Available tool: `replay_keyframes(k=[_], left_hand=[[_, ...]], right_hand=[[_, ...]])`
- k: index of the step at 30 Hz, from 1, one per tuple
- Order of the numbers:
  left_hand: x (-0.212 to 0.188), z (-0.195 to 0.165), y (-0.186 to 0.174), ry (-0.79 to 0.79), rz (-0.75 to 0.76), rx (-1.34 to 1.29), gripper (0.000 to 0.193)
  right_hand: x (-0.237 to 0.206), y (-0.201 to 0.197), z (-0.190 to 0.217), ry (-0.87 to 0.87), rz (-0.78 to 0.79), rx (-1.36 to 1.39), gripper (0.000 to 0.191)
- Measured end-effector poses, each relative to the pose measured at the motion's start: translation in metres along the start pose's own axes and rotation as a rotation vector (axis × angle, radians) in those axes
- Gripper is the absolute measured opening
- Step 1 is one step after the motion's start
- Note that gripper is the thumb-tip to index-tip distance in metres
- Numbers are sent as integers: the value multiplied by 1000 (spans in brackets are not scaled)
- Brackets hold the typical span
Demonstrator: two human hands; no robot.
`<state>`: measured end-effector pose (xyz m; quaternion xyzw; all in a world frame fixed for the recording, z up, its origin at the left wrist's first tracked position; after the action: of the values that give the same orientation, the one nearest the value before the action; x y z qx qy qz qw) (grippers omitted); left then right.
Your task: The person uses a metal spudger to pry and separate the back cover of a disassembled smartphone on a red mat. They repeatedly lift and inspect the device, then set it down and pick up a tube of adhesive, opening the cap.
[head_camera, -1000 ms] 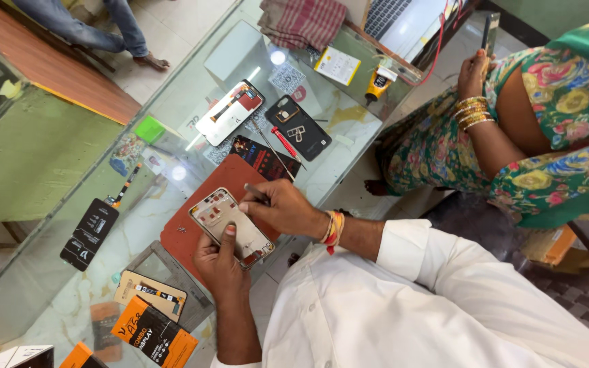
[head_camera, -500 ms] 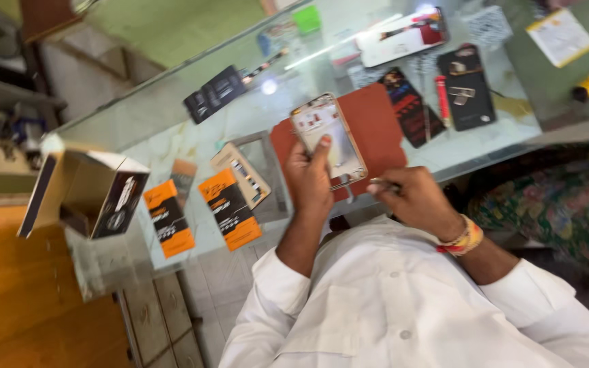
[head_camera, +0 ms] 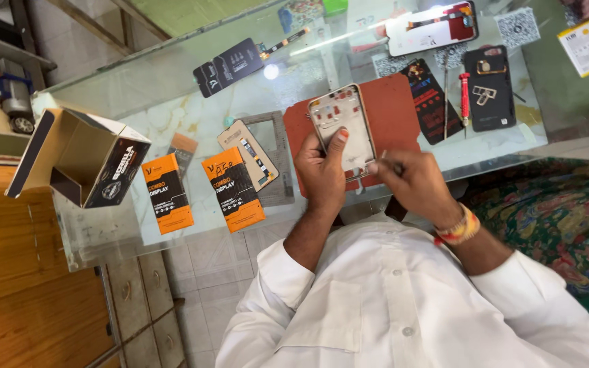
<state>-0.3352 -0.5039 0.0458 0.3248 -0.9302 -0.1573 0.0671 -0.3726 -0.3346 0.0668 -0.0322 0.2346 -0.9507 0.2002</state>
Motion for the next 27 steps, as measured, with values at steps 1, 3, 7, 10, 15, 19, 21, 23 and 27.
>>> replay_keyframes(k=[1, 3, 7, 10, 15, 19, 21, 23, 27], left_hand=[[3, -3, -5, 33, -38, 5, 14], [7, -8, -14, 89, -88, 14, 14], [5, -34, -18, 162, -73, 20, 13], [-13, -88, -9, 348, 65, 70, 14], [-67, -188, 10, 984, 730, 370, 25], [-67, -186, 21, 753, 625, 193, 30], [-61, -161, 19, 341, 678, -256, 31], [-66, -119, 19, -47, 423, -477, 25], [-72, -42, 13, -182, 184, -508, 20]], right_hand=[[-5, -2, 1, -56, 40, -18, 21], [-9, -8, -4, -80, 54, -5, 22], [-5, -30, -15, -72, -137, 59, 23], [-8, -48, -17, -101, -253, 38, 14], [-24, -56, -11, -112, -319, 75, 15], [-29, -55, -4, -248, -302, -69, 14], [-30, -56, -7, -175, -270, 28, 14], [-33, -55, -16, 68, -216, 334, 16], [-43, -57, -1, 40, -86, 757, 15]])
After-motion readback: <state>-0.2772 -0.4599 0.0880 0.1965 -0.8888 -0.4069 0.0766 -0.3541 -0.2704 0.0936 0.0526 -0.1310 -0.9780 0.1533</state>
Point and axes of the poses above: each hand's wrist, its own x-axis towards the middle knuckle, its own y-axis out of the palm, z = x × y, the point moved 4 cm from there along x, towards the middle knuckle, and after that the axes turned 3 degrees about -z, right-handed, at the moved point
